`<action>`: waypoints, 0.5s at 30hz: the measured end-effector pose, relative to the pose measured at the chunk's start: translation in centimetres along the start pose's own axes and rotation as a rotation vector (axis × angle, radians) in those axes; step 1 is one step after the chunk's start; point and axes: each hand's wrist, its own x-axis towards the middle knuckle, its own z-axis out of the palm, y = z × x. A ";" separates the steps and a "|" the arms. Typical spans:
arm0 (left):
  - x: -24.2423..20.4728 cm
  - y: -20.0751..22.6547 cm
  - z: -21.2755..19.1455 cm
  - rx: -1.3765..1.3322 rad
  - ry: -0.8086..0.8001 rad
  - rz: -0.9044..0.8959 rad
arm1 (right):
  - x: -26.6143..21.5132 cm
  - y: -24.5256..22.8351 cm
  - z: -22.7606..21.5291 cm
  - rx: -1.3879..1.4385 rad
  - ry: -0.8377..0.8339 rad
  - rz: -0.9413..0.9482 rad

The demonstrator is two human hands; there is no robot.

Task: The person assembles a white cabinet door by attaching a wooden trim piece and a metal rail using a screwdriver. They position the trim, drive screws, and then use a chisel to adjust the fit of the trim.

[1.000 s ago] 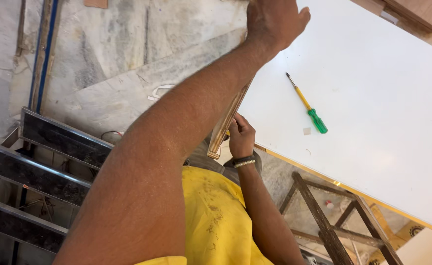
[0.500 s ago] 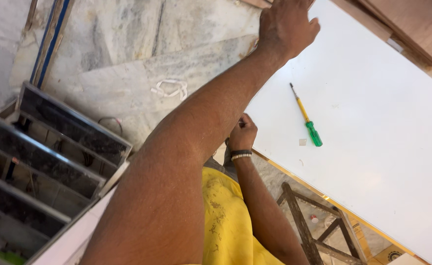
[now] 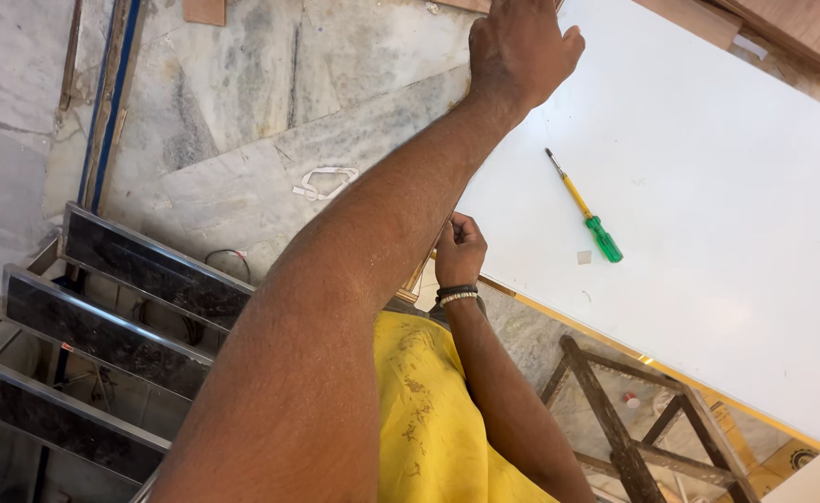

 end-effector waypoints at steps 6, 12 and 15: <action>-0.1 0.3 -0.9 -0.056 -0.158 -0.039 | -1.7 0.6 -0.3 -0.219 -0.098 -0.013; -0.1 0.0 -0.9 -0.082 -0.051 0.027 | -2.2 0.7 -0.1 -0.224 -0.185 -0.039; -0.3 0.1 -0.4 -0.109 0.063 0.072 | -3.1 0.6 -0.4 -0.267 -0.167 -0.127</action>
